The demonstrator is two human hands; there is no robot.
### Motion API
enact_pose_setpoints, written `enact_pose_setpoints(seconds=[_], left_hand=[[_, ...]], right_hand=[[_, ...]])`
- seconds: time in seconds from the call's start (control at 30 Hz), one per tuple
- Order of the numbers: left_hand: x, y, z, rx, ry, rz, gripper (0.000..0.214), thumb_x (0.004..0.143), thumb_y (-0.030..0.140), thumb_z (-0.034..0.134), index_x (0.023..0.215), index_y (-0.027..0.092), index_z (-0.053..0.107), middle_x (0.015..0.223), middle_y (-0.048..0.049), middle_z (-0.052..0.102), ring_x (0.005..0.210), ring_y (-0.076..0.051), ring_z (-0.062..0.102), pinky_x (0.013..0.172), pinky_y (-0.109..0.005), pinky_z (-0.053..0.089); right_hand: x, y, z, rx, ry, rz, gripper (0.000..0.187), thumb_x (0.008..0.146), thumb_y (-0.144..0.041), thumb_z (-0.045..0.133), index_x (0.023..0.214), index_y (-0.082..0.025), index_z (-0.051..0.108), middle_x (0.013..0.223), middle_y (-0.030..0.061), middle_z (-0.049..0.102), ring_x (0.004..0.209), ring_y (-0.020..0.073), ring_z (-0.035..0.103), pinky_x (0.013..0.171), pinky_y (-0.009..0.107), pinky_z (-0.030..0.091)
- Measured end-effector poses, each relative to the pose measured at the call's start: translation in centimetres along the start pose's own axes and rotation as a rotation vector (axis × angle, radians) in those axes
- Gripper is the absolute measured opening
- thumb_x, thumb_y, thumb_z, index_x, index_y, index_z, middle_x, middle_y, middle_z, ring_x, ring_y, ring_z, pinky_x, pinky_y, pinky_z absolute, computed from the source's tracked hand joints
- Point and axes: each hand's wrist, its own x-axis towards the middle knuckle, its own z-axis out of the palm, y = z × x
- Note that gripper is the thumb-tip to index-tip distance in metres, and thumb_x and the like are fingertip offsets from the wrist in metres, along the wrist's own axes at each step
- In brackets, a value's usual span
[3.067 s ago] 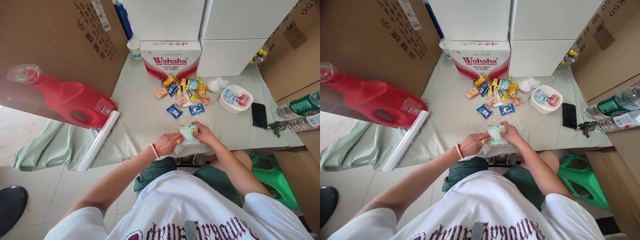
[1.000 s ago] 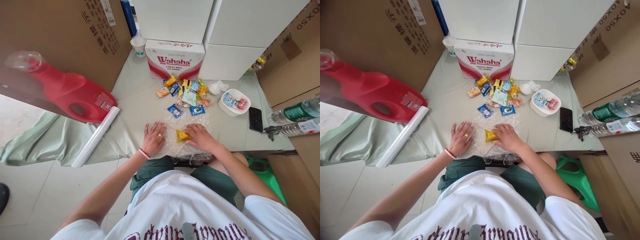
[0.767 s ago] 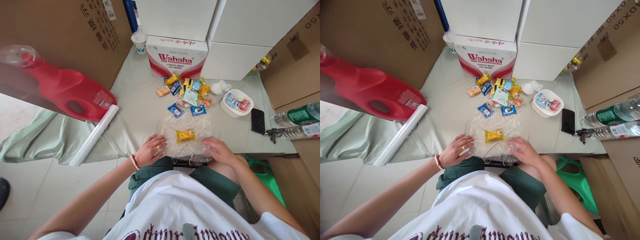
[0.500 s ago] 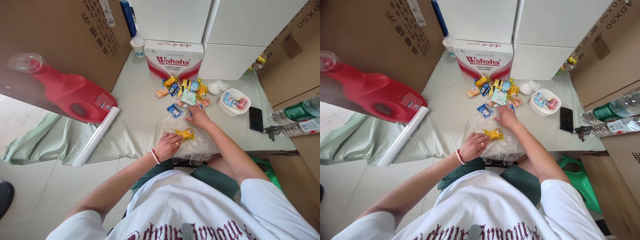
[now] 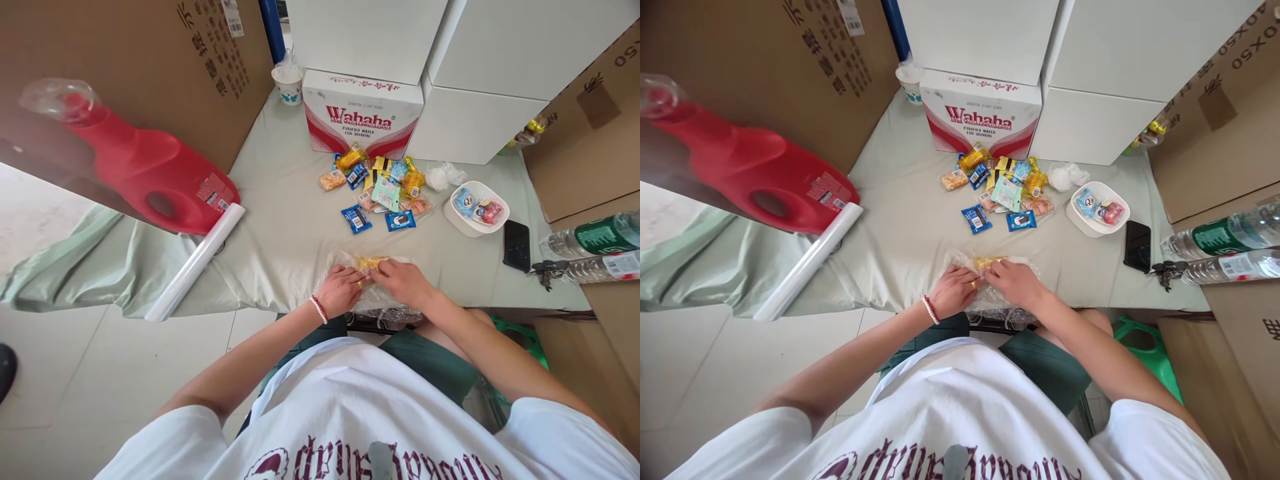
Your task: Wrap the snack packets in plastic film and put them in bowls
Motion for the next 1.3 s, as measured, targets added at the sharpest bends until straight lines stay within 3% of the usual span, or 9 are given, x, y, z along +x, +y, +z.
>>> enact_pose_setpoints(seconds=[0.13, 0.23, 0.33, 0.47, 0.63, 0.77, 0.97, 1.17, 1.3], left_hand=[[-3.1, -1.3, -0.3, -0.157, 0.202, -0.004, 0.036, 0.09, 0.009, 0.049, 0.109, 0.024, 0.075, 0.124, -0.0073, 0.077, 0.11, -0.023, 0.068, 0.092, -0.042, 0.051], [-5.3, -1.7, -2.1, -0.246, 0.498, -0.127, 0.031, 0.087, 0.004, 0.046, 0.09, 0.023, 0.07, 0.101, -0.0059, 0.078, 0.092, -0.02, 0.068, 0.083, -0.039, 0.055], [-5.6, -1.2, -4.2, -0.135, 0.657, -0.108, 0.028, 0.087, 0.008, 0.05, 0.102, 0.023, 0.067, 0.112, -0.0083, 0.077, 0.108, -0.024, 0.067, 0.094, -0.045, 0.053], [-3.8, -0.7, -4.5, -0.03, 0.17, 0.204, 0.043, 0.094, 0.033, 0.06, 0.136, 0.028, 0.061, 0.15, -0.0098, 0.062, 0.142, -0.029, 0.053, 0.125, -0.056, 0.028], [-2.7, -2.4, -2.0, 0.0, -0.216, 0.12, 0.031, 0.097, 0.04, 0.062, 0.122, 0.025, 0.071, 0.163, -0.011, 0.048, 0.152, -0.033, 0.042, 0.127, -0.062, 0.02], [-2.5, -3.0, -2.7, -0.072, -0.188, 0.127, 0.031, 0.104, 0.033, 0.049, 0.095, 0.025, 0.077, 0.155, -0.006, 0.058, 0.151, -0.028, 0.044, 0.121, -0.051, 0.035], [1.3, -2.6, -5.4, -0.131, 0.002, 0.104, 0.032, 0.107, 0.035, 0.044, 0.109, 0.026, 0.075, 0.135, -0.0051, 0.072, 0.142, -0.025, 0.051, 0.116, -0.047, 0.034], [6.5, -3.4, -2.8, -0.108, -0.023, -0.173, 0.035, 0.108, 0.033, 0.037, 0.1, 0.02, 0.069, 0.101, -0.0087, 0.074, 0.1, -0.024, 0.065, 0.093, -0.043, 0.039], [7.3, -2.9, -0.7, -0.011, -0.035, -0.239, 0.031, 0.107, 0.033, 0.042, 0.1, 0.019, 0.068, 0.102, -0.011, 0.07, 0.102, -0.027, 0.061, 0.085, -0.042, 0.036]], right_hand=[[-1.7, -1.9, 3.5, -0.006, 0.047, -0.049, 0.028, 0.105, -0.014, 0.046, 0.118, -0.022, 0.07, 0.103, 0.0083, 0.068, 0.094, 0.0224, 0.057, 0.066, 0.03, 0.041], [-1.9, -2.3, 4.8, 0.039, 0.116, -0.015, 0.03, 0.104, -0.012, 0.045, 0.119, -0.021, 0.069, 0.105, 0.0091, 0.067, 0.095, 0.0233, 0.057, 0.077, 0.033, 0.048], [-1.8, -2.5, 4.5, 0.1, 0.13, 0.013, 0.028, 0.105, -0.017, 0.046, 0.122, -0.018, 0.069, 0.109, 0.0121, 0.066, 0.1, 0.026, 0.057, 0.085, 0.039, 0.053], [-1.9, -2.3, 3.3, 0.258, 0.111, -0.019, 0.032, 0.106, -0.032, 0.05, 0.13, -0.018, 0.066, 0.118, 0.0143, 0.064, 0.109, 0.0284, 0.058, 0.095, 0.046, 0.055], [-1.9, -1.1, 3.6, 0.553, 0.159, 0.036, 0.045, 0.11, -0.033, 0.038, 0.151, -0.021, 0.05, 0.126, 0.0132, 0.068, 0.118, 0.0256, 0.062, 0.105, 0.048, 0.053], [-1.4, 0.0, 4.1, 0.728, 0.132, 0.16, 0.049, 0.105, -0.02, 0.037, 0.154, -0.022, 0.044, 0.119, 0.0094, 0.073, 0.107, 0.0214, 0.069, 0.1, 0.043, 0.055], [-0.7, 0.4, 3.3, 0.812, 0.087, 0.247, 0.046, 0.104, -0.021, 0.039, 0.149, -0.022, 0.051, 0.119, 0.0076, 0.076, 0.108, 0.0199, 0.072, 0.101, 0.04, 0.054], [-0.5, 0.2, 2.9, 0.857, 0.081, 0.301, 0.047, 0.107, -0.036, 0.04, 0.147, -0.018, 0.057, 0.138, 0.0139, 0.069, 0.125, 0.0252, 0.068, 0.112, 0.047, 0.05], [-1.5, 0.9, 2.6, 1.097, 0.106, 0.379, 0.053, 0.108, -0.051, 0.037, 0.145, -0.021, 0.06, 0.13, 0.0113, 0.074, 0.125, 0.0233, 0.069, 0.112, 0.045, 0.051]])
